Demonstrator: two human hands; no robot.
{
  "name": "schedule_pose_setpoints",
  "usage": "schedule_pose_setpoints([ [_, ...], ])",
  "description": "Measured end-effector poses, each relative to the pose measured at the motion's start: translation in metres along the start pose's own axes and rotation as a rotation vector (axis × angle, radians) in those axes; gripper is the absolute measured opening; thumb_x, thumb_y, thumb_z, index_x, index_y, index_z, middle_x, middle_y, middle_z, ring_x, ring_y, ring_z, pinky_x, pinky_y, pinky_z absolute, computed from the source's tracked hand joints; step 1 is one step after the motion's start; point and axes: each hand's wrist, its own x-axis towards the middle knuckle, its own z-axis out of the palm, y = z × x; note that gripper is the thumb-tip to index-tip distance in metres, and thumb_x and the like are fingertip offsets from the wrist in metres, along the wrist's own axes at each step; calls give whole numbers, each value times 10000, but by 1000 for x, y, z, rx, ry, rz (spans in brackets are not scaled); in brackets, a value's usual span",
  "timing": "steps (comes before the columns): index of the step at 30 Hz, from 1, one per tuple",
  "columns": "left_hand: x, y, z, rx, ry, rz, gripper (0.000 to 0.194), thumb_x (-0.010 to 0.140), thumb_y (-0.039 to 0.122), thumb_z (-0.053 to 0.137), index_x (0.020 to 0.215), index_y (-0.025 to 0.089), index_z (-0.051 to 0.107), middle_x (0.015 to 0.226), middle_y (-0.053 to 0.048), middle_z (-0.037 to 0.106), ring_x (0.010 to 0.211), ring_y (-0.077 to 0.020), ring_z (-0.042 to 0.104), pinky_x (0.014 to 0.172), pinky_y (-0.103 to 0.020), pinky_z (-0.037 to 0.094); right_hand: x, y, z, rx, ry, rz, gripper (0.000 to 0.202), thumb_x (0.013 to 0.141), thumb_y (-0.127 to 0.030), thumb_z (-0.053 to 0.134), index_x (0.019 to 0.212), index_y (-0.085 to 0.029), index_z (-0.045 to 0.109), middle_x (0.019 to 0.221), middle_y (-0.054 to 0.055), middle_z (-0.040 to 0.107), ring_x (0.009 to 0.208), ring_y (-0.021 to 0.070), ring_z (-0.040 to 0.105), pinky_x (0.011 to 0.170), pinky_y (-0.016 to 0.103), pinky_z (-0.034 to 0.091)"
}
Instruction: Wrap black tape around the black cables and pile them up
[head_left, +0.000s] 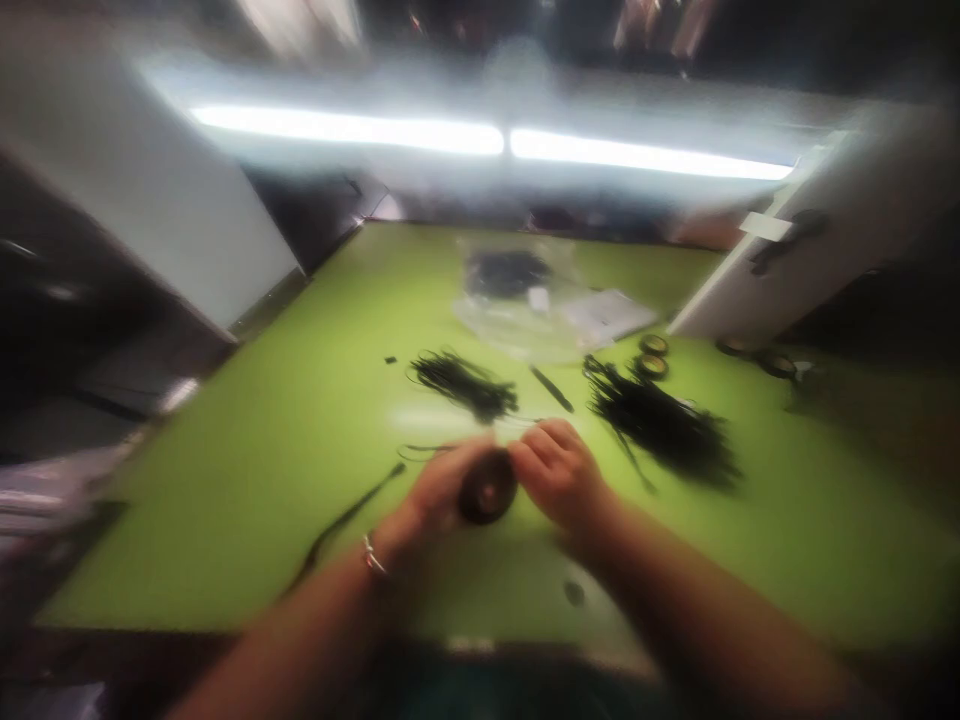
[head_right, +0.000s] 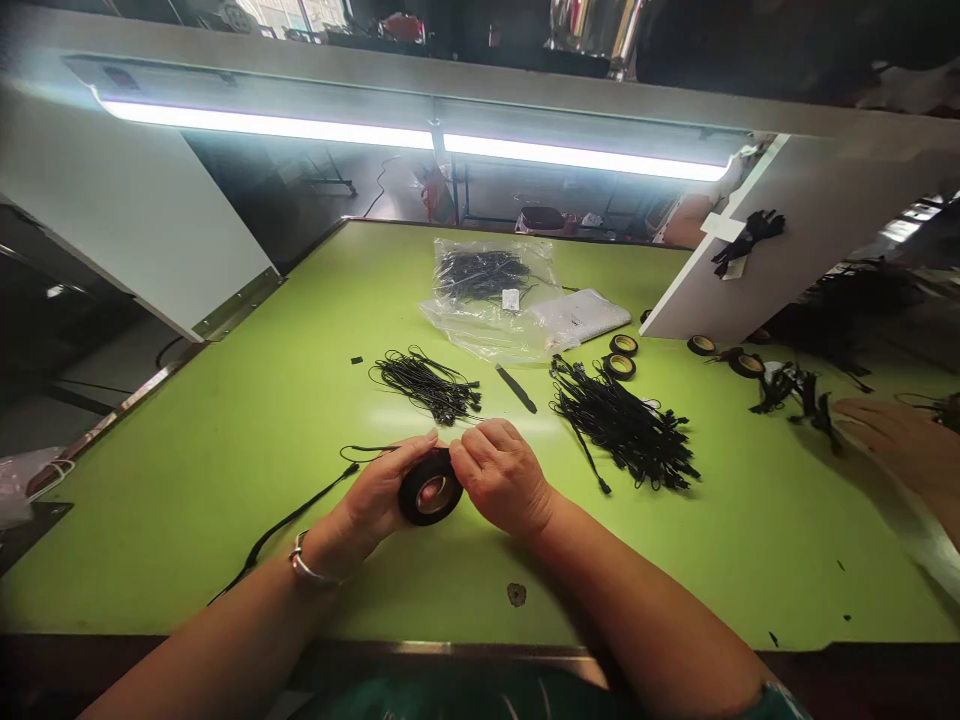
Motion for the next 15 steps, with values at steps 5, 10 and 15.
schedule_pose_setpoints([
  [5,0,0,-3,-73,-67,-87,304,634,313,793,571,142,549,462,40,484,408,-64,403,418,-204,300,-4,6,-1,59,39,-160,185,905,-99,475,982,-155,634,791,67,639,792,197,525,776,356,459],
  [10,-1,0,-5,202,42,92,260,698,363,751,645,137,633,567,-7,574,492,-100,472,488,-228,367,-5,10,4,208,47,18,157,885,-133,542,970,-191,662,794,49,637,796,181,551,760,331,480],
  [15,1,-1,-8,579,78,450,166,805,297,650,721,157,681,722,-35,627,664,-141,532,629,-248,416,-1,9,6,524,-55,306,173,898,-158,521,1010,-192,650,923,64,669,858,169,607,770,309,505],
])
